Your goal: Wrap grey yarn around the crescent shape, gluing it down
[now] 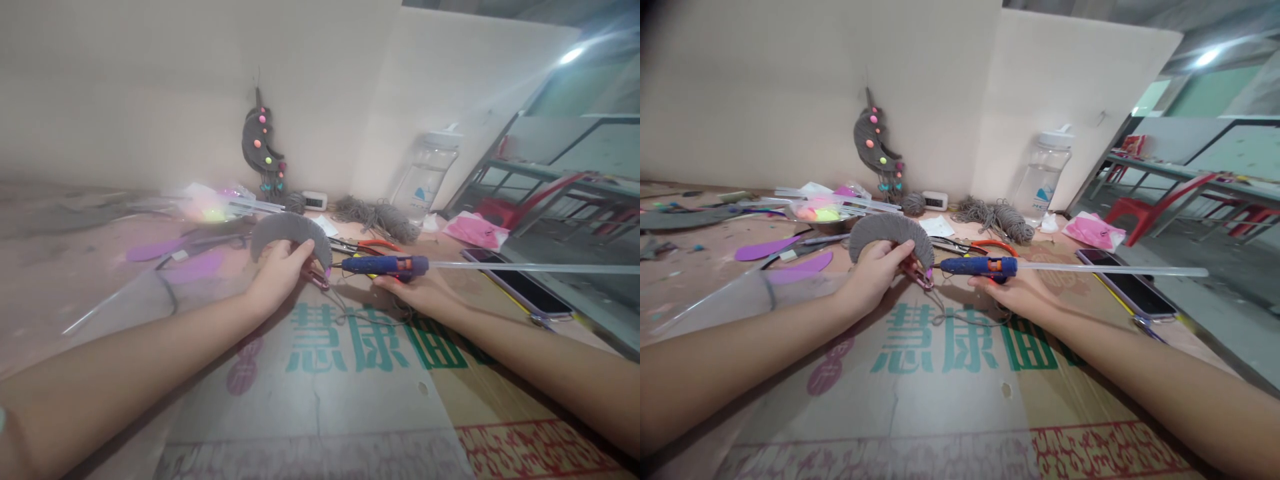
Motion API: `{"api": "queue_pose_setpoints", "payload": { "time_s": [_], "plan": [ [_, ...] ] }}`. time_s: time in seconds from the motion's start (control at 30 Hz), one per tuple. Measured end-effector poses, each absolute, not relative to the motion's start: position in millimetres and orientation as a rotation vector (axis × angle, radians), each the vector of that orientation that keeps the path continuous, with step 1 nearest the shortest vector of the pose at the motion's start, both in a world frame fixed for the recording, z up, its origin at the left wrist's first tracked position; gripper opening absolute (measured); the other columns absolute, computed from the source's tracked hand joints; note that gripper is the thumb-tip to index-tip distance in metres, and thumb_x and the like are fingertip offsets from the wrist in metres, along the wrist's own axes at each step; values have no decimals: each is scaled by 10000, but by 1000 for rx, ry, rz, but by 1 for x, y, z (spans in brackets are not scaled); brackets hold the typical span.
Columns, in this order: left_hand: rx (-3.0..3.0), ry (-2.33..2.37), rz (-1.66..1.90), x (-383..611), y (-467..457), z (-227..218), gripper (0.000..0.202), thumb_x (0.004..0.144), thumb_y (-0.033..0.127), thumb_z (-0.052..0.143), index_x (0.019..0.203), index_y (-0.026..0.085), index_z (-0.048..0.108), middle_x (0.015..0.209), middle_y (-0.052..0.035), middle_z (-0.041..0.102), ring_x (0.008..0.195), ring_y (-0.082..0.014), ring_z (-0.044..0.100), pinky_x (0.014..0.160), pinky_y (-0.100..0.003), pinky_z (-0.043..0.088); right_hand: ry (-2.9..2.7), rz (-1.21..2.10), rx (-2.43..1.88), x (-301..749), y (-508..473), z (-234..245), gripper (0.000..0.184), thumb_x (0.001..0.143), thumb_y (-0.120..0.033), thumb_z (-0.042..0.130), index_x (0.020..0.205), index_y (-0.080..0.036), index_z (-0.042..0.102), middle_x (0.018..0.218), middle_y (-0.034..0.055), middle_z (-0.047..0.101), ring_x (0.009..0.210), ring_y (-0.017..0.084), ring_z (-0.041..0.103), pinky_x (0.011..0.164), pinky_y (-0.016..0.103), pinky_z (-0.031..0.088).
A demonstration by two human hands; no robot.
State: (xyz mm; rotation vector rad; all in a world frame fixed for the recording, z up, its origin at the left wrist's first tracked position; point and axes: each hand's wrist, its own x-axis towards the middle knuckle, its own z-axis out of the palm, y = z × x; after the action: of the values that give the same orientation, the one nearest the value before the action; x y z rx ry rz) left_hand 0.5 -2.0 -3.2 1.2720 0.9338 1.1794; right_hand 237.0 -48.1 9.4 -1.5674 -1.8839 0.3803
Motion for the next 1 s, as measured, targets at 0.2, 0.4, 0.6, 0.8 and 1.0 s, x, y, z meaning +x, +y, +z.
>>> {"api": "queue_pose_setpoints", "payload": {
  "time_s": [0.2, 0.4, 0.6, 0.8, 1.0],
  "plan": [
    [1276, 973, 1201, 1, -2, -3, 267, 820, 400, 613, 691, 175, 549, 561, -16, 659, 507, -182, 664, 584, -306, 561, -1864, 382, -1489, 236, -47, 10, 380, 750, -430, 717, 1068, -222, 702, 911, 45, 779, 831, 279, 734, 759, 385, 610],
    [1239, 953, 1196, 1, -1, -4, 273, 794, 411, 621, 672, 183, 532, 542, -20, 654, 508, -195, 666, 590, -328, 571, -1856, 339, -1526, 235, -47, 12, 360, 745, -447, 698, 1023, -218, 717, 911, 60, 776, 838, 290, 733, 787, 416, 607],
    [1259, 937, 1184, 1, -2, -4, 283, 802, 409, 615, 662, 173, 548, 538, -21, 651, 501, -191, 667, 588, -314, 567, -1847, 330, -1567, 237, -46, 7, 259, 756, -450, 696, 875, -222, 726, 812, 40, 770, 773, 269, 728, 747, 394, 609],
    [1266, 978, 1209, -1, -1, -6, 302, 791, 435, 637, 671, 169, 558, 563, -19, 654, 522, -186, 670, 593, -303, 564, -1861, 326, -1585, 238, -46, 9, 259, 767, -446, 685, 887, -222, 734, 819, 43, 771, 765, 270, 726, 730, 395, 608],
    [1286, 963, 1221, -1, 0, -7, 328, 780, 459, 646, 661, 166, 561, 550, -21, 642, 506, -195, 667, 560, -310, 567, -1882, 284, -1626, 238, -44, 8, 323, 768, -477, 686, 947, -214, 742, 877, 55, 774, 831, 287, 723, 762, 418, 596]
  ]
}}
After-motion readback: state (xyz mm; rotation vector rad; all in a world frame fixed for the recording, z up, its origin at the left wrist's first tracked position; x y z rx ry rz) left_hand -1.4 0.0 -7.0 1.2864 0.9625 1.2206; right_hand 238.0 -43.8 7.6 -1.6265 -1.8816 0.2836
